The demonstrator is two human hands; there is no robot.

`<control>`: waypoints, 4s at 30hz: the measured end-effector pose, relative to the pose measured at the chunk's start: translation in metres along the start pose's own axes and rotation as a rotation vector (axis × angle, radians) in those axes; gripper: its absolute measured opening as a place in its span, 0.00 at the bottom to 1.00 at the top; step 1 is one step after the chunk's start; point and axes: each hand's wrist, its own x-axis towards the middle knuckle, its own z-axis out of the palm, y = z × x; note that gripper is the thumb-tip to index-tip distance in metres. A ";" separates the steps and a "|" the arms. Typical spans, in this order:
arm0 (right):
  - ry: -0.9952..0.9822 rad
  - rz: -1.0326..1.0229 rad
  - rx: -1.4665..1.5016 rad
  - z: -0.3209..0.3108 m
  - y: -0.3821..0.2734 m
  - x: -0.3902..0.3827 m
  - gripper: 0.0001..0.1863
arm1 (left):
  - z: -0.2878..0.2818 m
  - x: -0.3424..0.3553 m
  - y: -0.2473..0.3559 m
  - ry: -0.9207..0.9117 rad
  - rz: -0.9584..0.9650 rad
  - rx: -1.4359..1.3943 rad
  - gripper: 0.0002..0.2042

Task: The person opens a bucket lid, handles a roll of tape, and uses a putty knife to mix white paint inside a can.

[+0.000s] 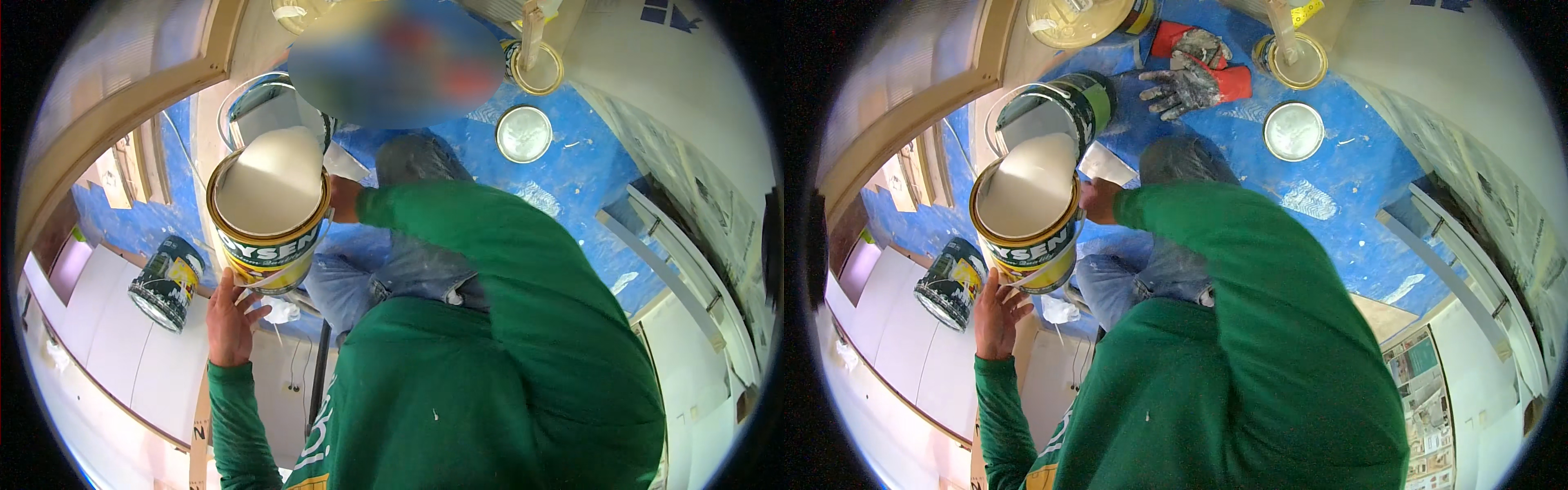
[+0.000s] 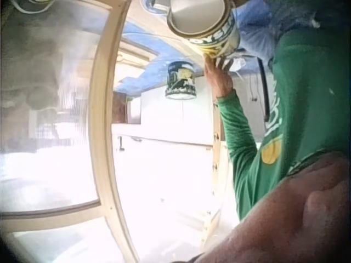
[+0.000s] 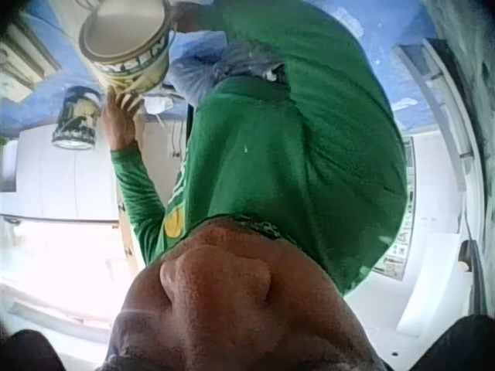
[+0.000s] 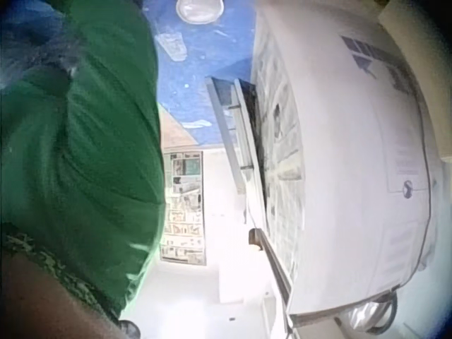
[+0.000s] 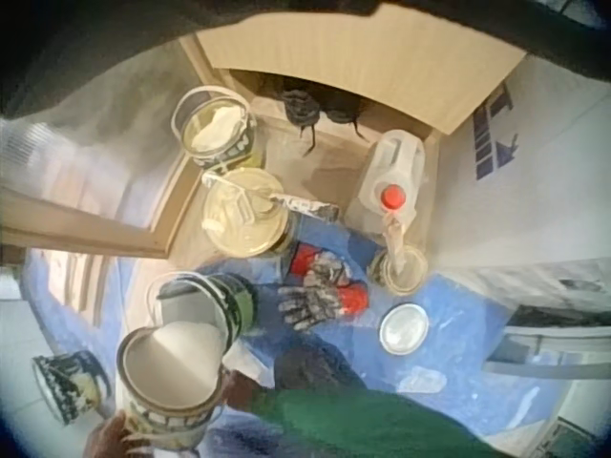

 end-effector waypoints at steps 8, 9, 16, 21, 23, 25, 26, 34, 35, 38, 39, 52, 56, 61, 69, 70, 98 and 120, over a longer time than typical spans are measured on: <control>0.392 0.422 0.024 0.108 0.088 0.032 0.13 | 0.004 -0.001 0.002 -0.006 -0.017 0.037 0.28; 0.306 0.504 0.133 0.098 0.089 0.032 0.14 | 0.003 -0.001 0.002 0.005 -0.017 0.039 0.28; -0.084 0.258 0.141 -0.006 0.036 0.018 0.12 | 0.002 0.002 0.006 0.016 -0.018 0.058 0.27; -0.162 0.339 0.418 -0.110 -0.052 -0.011 0.13 | -0.001 -0.001 0.005 0.019 -0.032 0.069 0.25; -0.372 0.482 0.353 -0.170 -0.075 -0.009 0.13 | 0.000 0.001 0.009 0.008 -0.024 0.081 0.25; -0.222 0.349 0.327 -0.168 -0.067 -0.033 0.16 | 0.002 0.000 0.013 -0.002 -0.038 0.082 0.25; -0.150 0.463 0.451 -0.184 -0.072 -0.039 0.18 | 0.001 0.003 0.013 -0.012 -0.047 0.078 0.25; -0.201 0.946 1.372 -0.279 -0.027 -0.100 0.23 | -0.001 -0.001 0.010 0.011 -0.037 0.090 0.25; -0.150 1.000 1.437 -0.281 -0.023 -0.109 0.23 | 0.001 -0.002 0.010 0.006 -0.036 0.084 0.25; 0.026 1.121 1.619 -0.276 -0.020 -0.131 0.22 | 0.003 -0.001 0.012 0.006 -0.028 0.083 0.24; 0.086 1.132 1.675 -0.272 -0.021 -0.135 0.21 | 0.002 0.000 0.010 0.012 -0.033 0.080 0.24; 0.118 1.077 1.803 -0.245 0.002 -0.143 0.15 | 0.000 0.002 0.007 0.011 -0.032 0.070 0.23; 0.113 1.109 1.761 -0.247 0.000 -0.142 0.15 | -0.002 0.002 0.008 -0.007 -0.029 0.062 0.22; 0.101 1.061 1.753 -0.238 0.005 -0.148 0.15 | -0.004 0.003 0.006 -0.013 -0.031 0.076 0.22; 0.089 1.083 1.686 -0.241 0.003 -0.147 0.17 | -0.005 0.000 0.008 -0.047 -0.023 0.070 0.22; 0.082 1.082 1.671 -0.240 0.003 -0.147 0.17 | -0.006 0.001 0.008 -0.046 -0.023 0.074 0.22; 0.043 1.157 1.602 -0.246 -0.001 -0.143 0.14 | -0.003 -0.001 0.011 -0.028 -0.043 0.108 0.24; 0.033 1.137 1.655 -0.243 0.002 -0.143 0.14 | -0.002 -0.001 0.012 -0.037 -0.054 0.124 0.25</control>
